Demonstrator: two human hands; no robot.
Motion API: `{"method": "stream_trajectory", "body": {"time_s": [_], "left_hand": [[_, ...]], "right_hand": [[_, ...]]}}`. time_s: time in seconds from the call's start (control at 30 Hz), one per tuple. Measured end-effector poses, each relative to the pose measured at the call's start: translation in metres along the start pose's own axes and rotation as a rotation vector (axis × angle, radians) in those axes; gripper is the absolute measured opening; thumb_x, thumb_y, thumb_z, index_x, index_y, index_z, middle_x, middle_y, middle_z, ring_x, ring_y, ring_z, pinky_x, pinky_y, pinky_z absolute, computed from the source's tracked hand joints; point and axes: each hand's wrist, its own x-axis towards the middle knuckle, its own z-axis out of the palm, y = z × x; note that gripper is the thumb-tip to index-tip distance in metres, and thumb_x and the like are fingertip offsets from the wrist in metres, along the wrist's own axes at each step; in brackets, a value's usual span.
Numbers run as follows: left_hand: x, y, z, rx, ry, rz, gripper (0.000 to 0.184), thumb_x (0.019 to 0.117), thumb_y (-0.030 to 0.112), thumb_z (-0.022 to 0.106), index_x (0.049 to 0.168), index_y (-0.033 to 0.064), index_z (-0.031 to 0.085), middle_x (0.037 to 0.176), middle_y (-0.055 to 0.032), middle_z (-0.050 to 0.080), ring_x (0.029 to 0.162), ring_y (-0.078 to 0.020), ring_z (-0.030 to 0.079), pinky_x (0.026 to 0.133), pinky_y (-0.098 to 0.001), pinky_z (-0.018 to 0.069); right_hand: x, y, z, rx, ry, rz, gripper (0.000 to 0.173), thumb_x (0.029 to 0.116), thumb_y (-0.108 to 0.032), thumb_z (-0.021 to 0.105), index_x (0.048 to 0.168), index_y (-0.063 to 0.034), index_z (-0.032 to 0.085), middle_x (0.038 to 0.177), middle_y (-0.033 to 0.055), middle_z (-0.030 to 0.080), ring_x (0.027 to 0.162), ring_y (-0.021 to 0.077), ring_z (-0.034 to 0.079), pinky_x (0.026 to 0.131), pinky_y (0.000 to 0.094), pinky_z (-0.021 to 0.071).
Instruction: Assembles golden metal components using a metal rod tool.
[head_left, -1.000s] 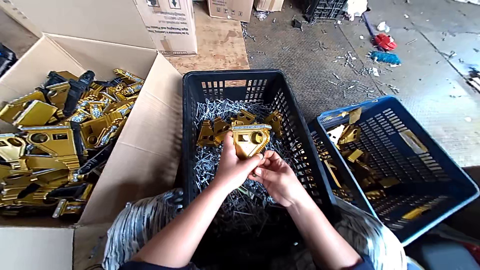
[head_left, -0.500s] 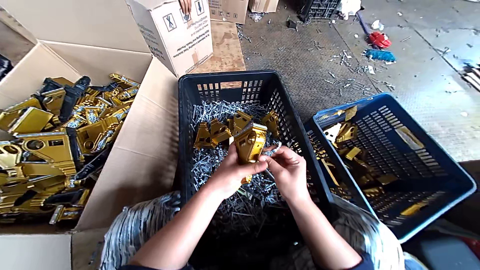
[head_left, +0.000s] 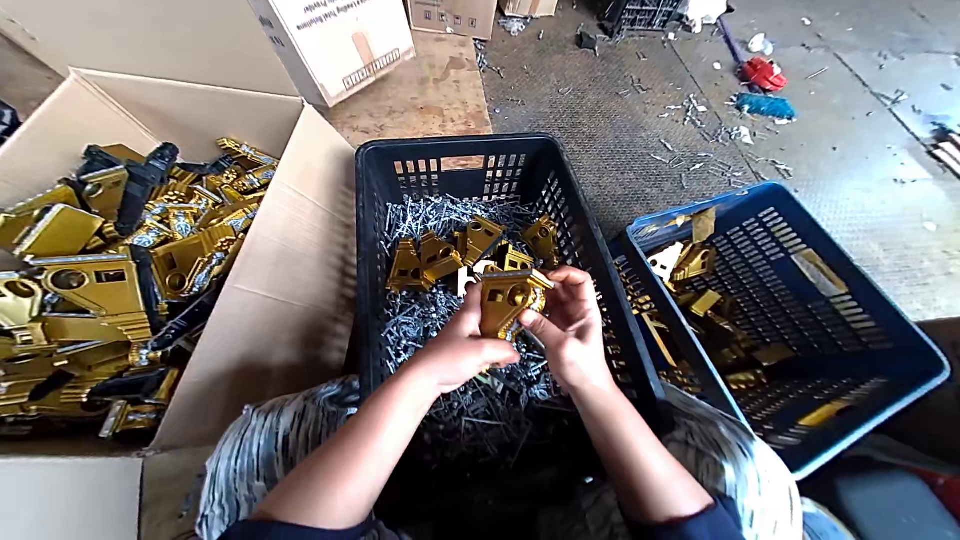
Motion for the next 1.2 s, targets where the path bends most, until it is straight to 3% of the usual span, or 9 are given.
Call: {"method": "stream_trajectory", "body": {"time_s": [0.13, 0.23, 0.37, 0.53, 0.63, 0.73, 0.87, 1.0, 1.2], "left_hand": [[-0.001, 0.006, -0.003, 0.124, 0.161, -0.004, 0.092, 0.0866, 0.007, 0.079, 0.155, 0.0188, 0.018, 0.112, -0.0117, 0.064, 0.078, -0.0164, 0.068, 0.066, -0.0286, 0.0596], [0.002, 0.013, -0.018, 0.383, 0.275, 0.012, 0.078, 0.0985, 0.023, 0.07, 0.159, 0.0178, 0.02, 0.122, -0.014, 0.063, 0.088, -0.0194, 0.067, 0.073, -0.0355, 0.058], [0.003, 0.019, -0.03, 0.633, 0.464, 0.206, 0.082, 0.0835, 0.019, 0.085, 0.153, 0.0255, 0.041, 0.116, -0.0076, 0.072, 0.099, -0.0194, 0.072, 0.086, -0.045, 0.0606], [0.001, 0.024, -0.04, 0.221, 0.593, 0.392, 0.054, 0.086, 0.014, 0.081, 0.136, 0.0112, 0.061, 0.109, -0.0056, 0.073, 0.092, -0.0158, 0.071, 0.08, -0.0358, 0.0615], [0.002, 0.024, -0.031, -0.023, 0.588, 0.371, 0.036, 0.0956, 0.022, 0.072, 0.128, 0.0072, 0.065, 0.109, -0.0056, 0.072, 0.095, -0.0158, 0.071, 0.083, -0.0356, 0.0611], [0.005, 0.021, -0.013, -0.098, 0.581, 0.364, 0.037, 0.0988, 0.025, 0.068, 0.131, 0.008, 0.063, 0.115, -0.005, 0.07, 0.102, -0.015, 0.068, 0.089, -0.0363, 0.0583], [0.004, 0.002, -0.004, -0.189, 0.359, 0.39, 0.049, 0.0993, 0.021, 0.066, 0.144, 0.0111, 0.049, 0.123, -0.0057, 0.065, 0.107, -0.0165, 0.067, 0.092, -0.0378, 0.0584], [-0.003, -0.002, -0.001, -0.09, 0.111, 0.298, 0.074, 0.0747, -0.006, 0.083, 0.137, 0.0059, 0.046, 0.113, -0.0111, 0.07, 0.103, -0.0214, 0.07, 0.091, -0.0401, 0.0608], [0.012, 0.006, -0.013, -0.08, 0.457, 0.203, 0.066, 0.0802, -0.004, 0.08, 0.137, 0.0037, 0.048, 0.114, -0.0146, 0.069, 0.094, -0.0245, 0.072, 0.083, -0.0404, 0.0621]], "right_hand": [[0.017, 0.009, -0.029, -0.304, -0.062, 0.223, 0.043, 0.0943, -0.015, 0.065, 0.134, -0.008, 0.051, 0.111, 0.0033, 0.066, 0.097, 0.0124, 0.066, 0.084, 0.0344, 0.0574], [0.018, 0.033, -0.054, -1.082, -0.229, 0.588, 0.045, 0.0997, -0.034, 0.067, 0.128, 0.0008, 0.064, 0.113, 0.0202, 0.07, 0.105, 0.0351, 0.068, 0.093, 0.0573, 0.0543], [0.007, 0.051, -0.042, -1.545, -0.477, 1.044, 0.04, 0.0948, -0.029, 0.063, 0.125, -0.0033, 0.066, 0.135, 0.0248, 0.061, 0.129, 0.0451, 0.056, 0.097, 0.0689, 0.0466], [0.025, 0.004, -0.037, -1.394, -0.297, 0.739, 0.031, 0.1034, -0.022, 0.057, 0.125, -0.0015, 0.066, 0.119, 0.0247, 0.068, 0.11, 0.0438, 0.066, 0.092, 0.0659, 0.0505], [0.015, -0.007, -0.035, -0.804, -0.163, 0.425, 0.032, 0.1021, -0.03, 0.06, 0.118, -0.003, 0.064, 0.073, 0.0065, 0.057, 0.06, 0.0172, 0.054, 0.056, 0.0365, 0.0478], [0.0, -0.008, -0.003, -0.122, -0.132, 0.505, 0.046, 0.0876, -0.027, 0.073, 0.127, -0.0074, 0.059, 0.062, -0.01, 0.049, 0.047, -0.0012, 0.042, 0.045, 0.0166, 0.0393], [-0.006, -0.012, 0.019, 0.125, 0.043, 0.553, 0.025, 0.0875, -0.003, 0.073, 0.11, -0.0017, 0.063, 0.062, 0.0005, 0.057, 0.045, 0.0016, 0.044, 0.043, 0.0165, 0.0392], [-0.002, -0.018, 0.005, 0.042, 0.009, 0.498, 0.023, 0.0893, -0.007, 0.073, 0.111, -0.0027, 0.066, 0.062, -0.0001, 0.057, 0.045, 0.0019, 0.044, 0.044, 0.0169, 0.0389], [-0.011, -0.032, -0.004, -1.053, 0.062, -0.183, 0.032, 0.1062, -0.029, 0.047, 0.12, -0.0035, 0.062, 0.062, 0.0003, 0.053, 0.048, 0.0126, 0.05, 0.046, 0.0344, 0.0461]]}}
